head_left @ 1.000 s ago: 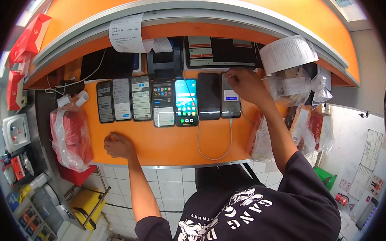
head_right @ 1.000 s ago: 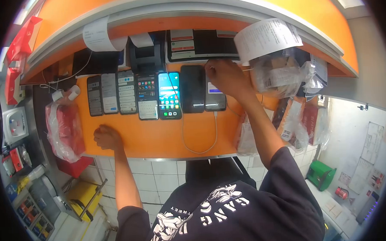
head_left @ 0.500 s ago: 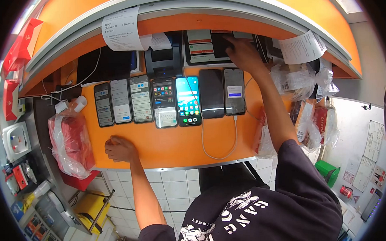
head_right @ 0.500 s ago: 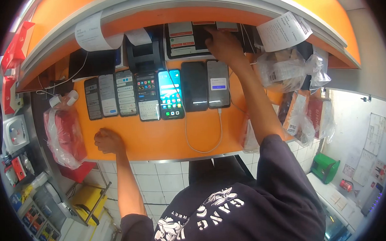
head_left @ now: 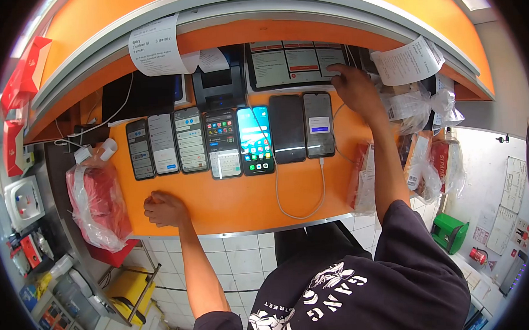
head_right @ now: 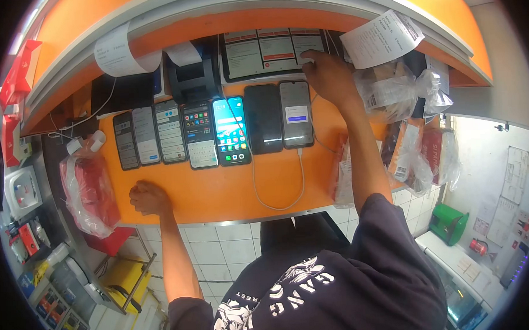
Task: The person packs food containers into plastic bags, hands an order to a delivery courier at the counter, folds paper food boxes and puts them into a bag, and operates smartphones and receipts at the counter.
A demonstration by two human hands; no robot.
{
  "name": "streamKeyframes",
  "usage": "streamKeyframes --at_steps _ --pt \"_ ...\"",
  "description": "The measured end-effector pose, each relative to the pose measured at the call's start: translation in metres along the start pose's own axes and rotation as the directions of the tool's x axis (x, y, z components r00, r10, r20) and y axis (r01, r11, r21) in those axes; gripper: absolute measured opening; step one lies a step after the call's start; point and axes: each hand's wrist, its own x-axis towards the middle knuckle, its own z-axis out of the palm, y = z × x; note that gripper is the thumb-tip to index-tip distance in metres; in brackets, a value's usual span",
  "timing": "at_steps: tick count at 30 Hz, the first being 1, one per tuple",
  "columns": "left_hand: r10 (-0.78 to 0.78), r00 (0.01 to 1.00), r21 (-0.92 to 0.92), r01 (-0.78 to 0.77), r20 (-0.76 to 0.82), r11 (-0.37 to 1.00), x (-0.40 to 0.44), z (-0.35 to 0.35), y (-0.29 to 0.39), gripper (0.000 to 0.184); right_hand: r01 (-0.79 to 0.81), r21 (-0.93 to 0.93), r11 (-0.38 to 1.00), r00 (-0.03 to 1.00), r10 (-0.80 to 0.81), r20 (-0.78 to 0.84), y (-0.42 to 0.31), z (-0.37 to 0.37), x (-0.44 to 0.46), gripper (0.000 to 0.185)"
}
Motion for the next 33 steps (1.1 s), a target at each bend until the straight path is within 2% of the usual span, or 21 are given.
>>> streamKeyframes --at_steps 4,7,10,13,16,19,22,25,28,33 --pt "0.008 1.000 -0.021 -0.008 0.012 1.000 -0.001 -0.001 0.000 0.041 0.031 0.008 0.999 0.989 -0.029 -0.148 0.026 0.003 -0.006 0.027" --pt "0.009 1.000 -0.022 -0.008 0.026 1.000 0.000 -0.001 -0.001 0.041 0.140 -0.054 0.989 0.949 -0.150 -0.279 0.047 0.003 -0.006 0.026" --pt "0.013 1.000 -0.027 -0.013 0.024 1.000 0.000 0.000 -0.002 0.042 0.078 0.046 0.996 0.965 -0.064 -0.255 0.060 0.001 -0.007 0.029" --pt "0.002 0.999 -0.035 0.000 0.044 0.999 0.000 -0.003 -0.001 0.041 0.154 0.011 0.988 0.939 -0.143 -0.313 0.061 0.001 -0.004 0.032" --pt "-0.002 0.999 -0.031 0.004 0.044 1.000 0.000 -0.002 0.000 0.041 0.146 0.057 0.988 0.958 -0.126 -0.259 0.053 0.001 -0.003 0.038" --pt "-0.002 0.999 -0.029 0.003 0.032 1.000 0.001 -0.001 -0.002 0.041 0.289 -0.068 0.955 0.923 -0.297 -0.246 0.032 0.010 0.001 0.047" --pt "0.006 0.999 -0.031 -0.005 0.033 1.000 0.000 -0.001 -0.001 0.041 0.349 -0.217 0.912 0.902 -0.389 -0.185 0.026 0.029 0.009 0.049" --pt "0.021 1.000 -0.015 -0.020 0.016 1.000 0.000 0.001 -0.002 0.041 0.271 -0.170 0.947 0.948 -0.293 -0.120 0.018 0.036 0.007 0.051" --pt "0.017 1.000 -0.024 -0.017 0.021 1.000 0.000 0.001 -0.002 0.042 0.304 -0.206 0.930 0.934 -0.333 -0.128 0.021 0.039 0.006 0.056" --pt "0.013 1.000 -0.007 -0.013 0.023 1.000 0.001 0.001 -0.002 0.042 0.234 -0.245 0.941 0.963 -0.259 -0.076 0.014 0.040 0.003 0.057"
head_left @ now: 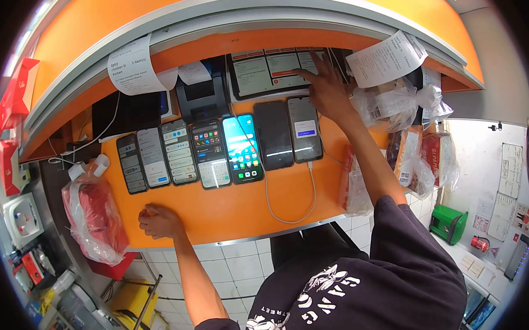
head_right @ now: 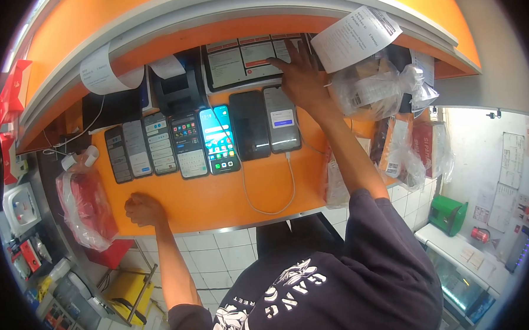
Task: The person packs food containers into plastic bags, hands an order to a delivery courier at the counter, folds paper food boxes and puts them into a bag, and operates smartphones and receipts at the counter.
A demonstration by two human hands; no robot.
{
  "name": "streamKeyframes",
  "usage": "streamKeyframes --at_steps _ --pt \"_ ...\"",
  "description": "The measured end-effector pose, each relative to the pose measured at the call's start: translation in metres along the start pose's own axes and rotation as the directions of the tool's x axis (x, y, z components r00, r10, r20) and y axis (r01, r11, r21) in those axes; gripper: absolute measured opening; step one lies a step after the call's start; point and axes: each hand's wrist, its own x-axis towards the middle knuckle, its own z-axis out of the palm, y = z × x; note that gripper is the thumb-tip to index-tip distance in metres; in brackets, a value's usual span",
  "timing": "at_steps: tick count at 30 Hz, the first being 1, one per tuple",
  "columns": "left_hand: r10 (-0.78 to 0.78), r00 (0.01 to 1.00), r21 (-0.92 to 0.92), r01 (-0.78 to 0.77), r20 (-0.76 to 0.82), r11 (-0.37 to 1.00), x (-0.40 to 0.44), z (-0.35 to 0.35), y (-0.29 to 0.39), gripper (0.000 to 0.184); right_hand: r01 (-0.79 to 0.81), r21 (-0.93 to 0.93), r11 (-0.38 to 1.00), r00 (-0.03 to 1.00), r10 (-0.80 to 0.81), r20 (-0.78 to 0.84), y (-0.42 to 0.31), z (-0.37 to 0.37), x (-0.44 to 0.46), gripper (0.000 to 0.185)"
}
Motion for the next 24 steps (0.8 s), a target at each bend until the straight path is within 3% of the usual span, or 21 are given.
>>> streamKeyframes --at_steps 1,4,7,9,11,13,15,18,21,23,24 --pt "-0.005 1.000 -0.004 0.005 0.006 1.000 0.000 0.000 0.001 0.042 -0.020 -0.027 0.999 0.999 0.021 0.025 -0.004 -0.002 0.000 0.056" --pt "-0.017 1.000 -0.007 0.017 0.014 1.000 0.000 -0.002 0.001 0.041 0.002 0.234 0.972 0.991 0.030 -0.133 -0.025 -0.031 -0.005 0.048" --pt "-0.005 1.000 -0.011 0.005 0.011 1.000 -0.001 -0.003 -0.001 0.041 -0.051 0.511 0.858 0.998 0.032 0.046 -0.063 -0.020 -0.023 0.038" --pt "-0.003 1.000 -0.022 0.003 0.007 1.000 -0.001 -0.002 0.000 0.040 -0.160 0.597 0.786 0.974 0.028 0.224 -0.097 -0.018 -0.009 0.031" --pt "0.007 1.000 -0.021 -0.007 -0.007 1.000 0.000 0.000 0.000 0.040 -0.012 0.714 0.700 1.000 0.023 -0.006 -0.122 -0.005 0.031 0.030" --pt "0.011 1.000 -0.019 -0.012 -0.014 1.000 -0.002 -0.001 0.000 0.040 0.064 0.476 0.877 0.972 0.053 -0.228 -0.144 0.005 0.080 0.040" --pt "0.008 1.000 -0.021 -0.009 -0.021 1.000 -0.003 -0.003 0.002 0.040 -0.130 0.339 0.932 0.986 0.084 0.146 -0.154 0.019 0.117 0.052" --pt "-0.005 1.000 -0.019 0.005 -0.001 1.000 0.000 -0.001 0.000 0.040 -0.021 0.258 0.966 0.995 0.046 -0.094 -0.162 0.062 0.134 0.056" --pt "0.002 1.000 -0.027 -0.002 -0.005 1.000 -0.002 -0.005 0.003 0.038 -0.079 0.481 0.873 0.981 -0.017 0.193 -0.160 0.030 0.135 0.054" --pt "-0.042 0.999 0.002 0.042 0.027 0.999 0.003 -0.003 0.001 0.037 0.072 0.363 0.929 0.969 -0.152 0.197 -0.149 0.055 0.130 0.065" --pt "0.004 0.998 -0.007 -0.004 -0.067 1.000 0.000 -0.004 0.002 0.036 0.052 0.325 0.944 0.971 -0.124 0.204 -0.154 0.049 0.125 0.057"
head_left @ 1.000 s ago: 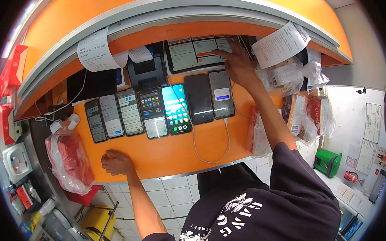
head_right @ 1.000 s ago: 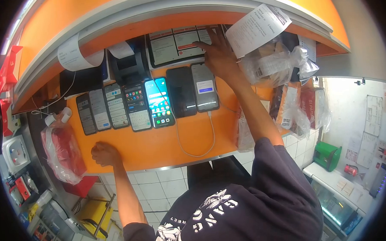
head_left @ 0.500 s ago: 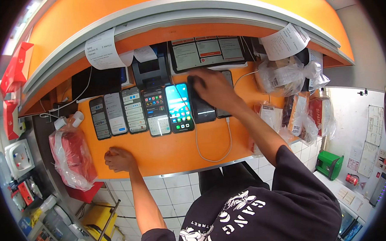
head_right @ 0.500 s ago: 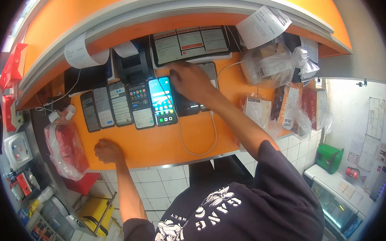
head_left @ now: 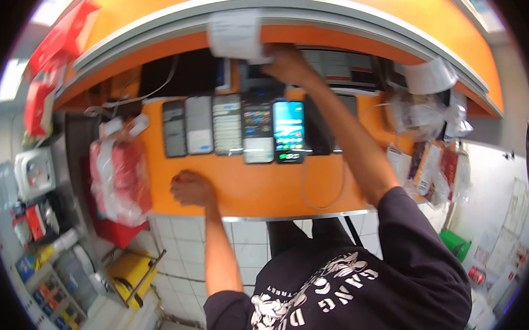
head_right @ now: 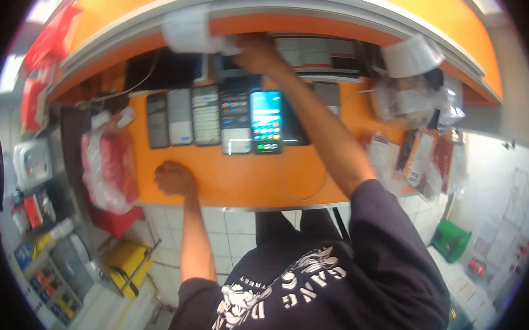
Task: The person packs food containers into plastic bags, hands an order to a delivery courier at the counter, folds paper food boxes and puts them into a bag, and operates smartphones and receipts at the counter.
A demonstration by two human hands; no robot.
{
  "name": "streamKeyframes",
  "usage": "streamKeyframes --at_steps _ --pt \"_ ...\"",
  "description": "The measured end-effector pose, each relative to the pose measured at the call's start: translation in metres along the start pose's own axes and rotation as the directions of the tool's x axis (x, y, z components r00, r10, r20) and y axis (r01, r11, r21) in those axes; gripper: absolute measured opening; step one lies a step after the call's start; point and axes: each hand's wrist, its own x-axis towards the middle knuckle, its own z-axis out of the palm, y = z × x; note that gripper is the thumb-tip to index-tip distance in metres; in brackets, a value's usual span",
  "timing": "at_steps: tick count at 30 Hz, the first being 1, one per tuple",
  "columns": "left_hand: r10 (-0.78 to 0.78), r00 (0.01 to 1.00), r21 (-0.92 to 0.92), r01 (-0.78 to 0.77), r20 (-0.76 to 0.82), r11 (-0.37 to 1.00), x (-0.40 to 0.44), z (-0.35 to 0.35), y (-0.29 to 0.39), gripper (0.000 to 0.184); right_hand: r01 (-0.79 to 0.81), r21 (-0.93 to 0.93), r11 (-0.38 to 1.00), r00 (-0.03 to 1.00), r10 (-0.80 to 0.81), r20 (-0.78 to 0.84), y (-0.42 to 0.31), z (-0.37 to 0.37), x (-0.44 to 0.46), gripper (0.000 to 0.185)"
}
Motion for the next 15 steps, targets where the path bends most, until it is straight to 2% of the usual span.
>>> streamKeyframes --at_steps 1,3,4,6,8,10,12,15 --pt "0.027 0.998 -0.012 -0.028 -0.049 1.000 0.000 0.007 -0.005 0.039 -0.034 -0.038 0.999 0.999 0.034 -0.016 -0.007 -0.004 -0.003 0.050" --pt "0.081 0.995 -0.076 -0.085 -0.050 0.994 -0.001 0.004 -0.009 0.037 0.035 -0.212 0.977 0.989 -0.064 -0.132 -0.018 0.003 -0.007 0.042" --pt "0.130 0.991 -0.201 -0.133 -0.027 0.970 -0.003 0.004 -0.016 0.036 0.012 -0.030 0.999 0.993 -0.015 -0.116 -0.025 -0.002 -0.011 0.041" --pt "0.246 0.969 -0.460 -0.216 0.007 0.861 -0.004 0.004 -0.024 0.034 -0.055 0.313 0.948 0.995 0.079 -0.065 -0.036 -0.020 -0.015 0.039" --pt "0.456 0.890 -0.526 -0.394 -0.013 0.754 -0.008 0.000 -0.027 0.033 -0.133 0.454 0.881 0.976 0.196 -0.096 -0.060 -0.039 -0.042 0.037" --pt "0.589 0.806 -0.570 -0.512 -0.059 0.643 -0.008 -0.005 -0.023 0.033 -0.122 0.452 0.884 0.982 0.174 -0.075 -0.081 -0.039 -0.075 0.037" --pt "0.661 0.741 -0.588 -0.589 -0.119 0.555 -0.001 -0.010 -0.013 0.033 -0.020 0.315 0.949 1.000 0.020 0.002 -0.091 -0.021 -0.099 0.039" --pt "0.700 0.698 -0.582 -0.635 -0.149 0.508 0.022 -0.003 -0.001 0.034 0.009 0.306 0.952 0.995 0.021 -0.093 -0.099 -0.016 -0.094 0.036"
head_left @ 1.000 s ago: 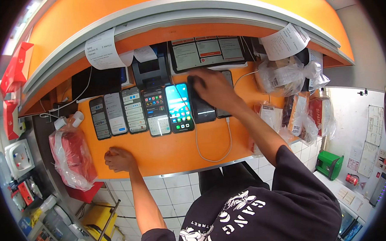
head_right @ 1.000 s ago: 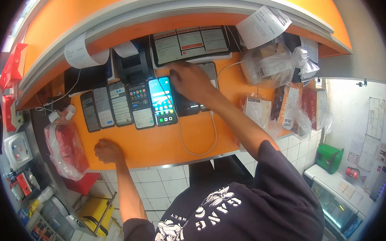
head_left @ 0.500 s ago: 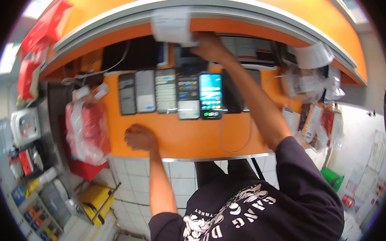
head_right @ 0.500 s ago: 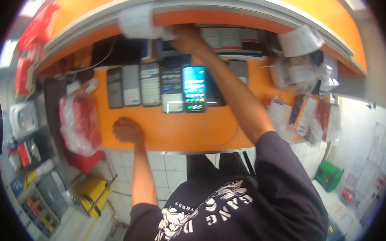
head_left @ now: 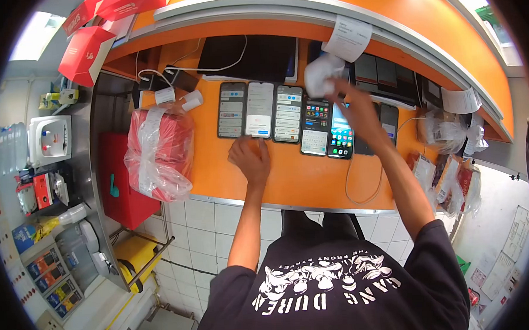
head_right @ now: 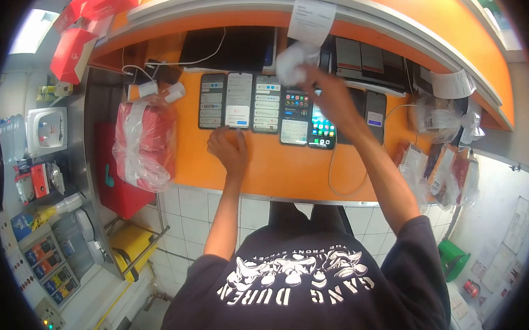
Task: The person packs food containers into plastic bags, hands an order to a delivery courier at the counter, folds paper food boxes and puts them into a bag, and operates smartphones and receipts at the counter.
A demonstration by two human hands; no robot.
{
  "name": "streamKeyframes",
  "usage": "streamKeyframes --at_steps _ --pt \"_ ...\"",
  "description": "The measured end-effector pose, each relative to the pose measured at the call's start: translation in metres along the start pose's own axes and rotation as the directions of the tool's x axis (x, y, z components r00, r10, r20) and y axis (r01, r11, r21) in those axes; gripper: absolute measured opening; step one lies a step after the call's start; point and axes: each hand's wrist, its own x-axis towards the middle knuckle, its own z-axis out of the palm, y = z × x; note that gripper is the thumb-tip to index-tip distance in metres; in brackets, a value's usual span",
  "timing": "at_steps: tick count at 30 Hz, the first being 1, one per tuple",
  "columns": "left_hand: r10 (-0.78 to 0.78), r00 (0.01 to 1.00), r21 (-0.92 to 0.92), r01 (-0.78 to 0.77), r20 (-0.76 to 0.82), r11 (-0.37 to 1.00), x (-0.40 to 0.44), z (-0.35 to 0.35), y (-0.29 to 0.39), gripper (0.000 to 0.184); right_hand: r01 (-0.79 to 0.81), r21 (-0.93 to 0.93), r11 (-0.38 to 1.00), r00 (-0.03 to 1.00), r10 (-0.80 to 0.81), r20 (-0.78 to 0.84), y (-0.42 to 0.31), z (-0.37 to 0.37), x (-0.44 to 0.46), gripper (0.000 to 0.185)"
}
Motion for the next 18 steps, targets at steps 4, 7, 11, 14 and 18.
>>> streamKeyframes --at_steps 4,7,11,14,18 --pt "0.046 0.999 0.040 -0.045 -0.029 0.998 0.027 0.003 -0.005 0.035 0.003 -0.045 0.999 1.000 -0.002 0.029 -0.026 0.033 0.007 0.034" --pt "0.102 0.995 0.099 -0.101 -0.009 0.990 0.057 0.005 -0.006 0.037 0.149 0.114 0.982 0.986 -0.138 -0.097 -0.047 0.070 -0.021 0.033" --pt "0.130 0.988 0.134 -0.140 0.084 0.981 0.088 0.006 -0.011 0.042 -0.144 0.212 0.967 0.986 0.122 0.112 -0.063 0.048 -0.089 0.029" --pt "0.180 0.969 0.142 -0.205 0.169 0.968 0.105 0.019 -0.009 0.045 -0.320 0.172 0.932 0.837 0.193 0.512 -0.058 0.056 -0.165 0.025" --pt "0.209 0.947 0.155 -0.250 0.243 0.956 0.127 0.038 -0.006 0.048 -0.485 0.105 0.868 0.753 0.354 0.555 -0.064 0.063 -0.209 0.024"
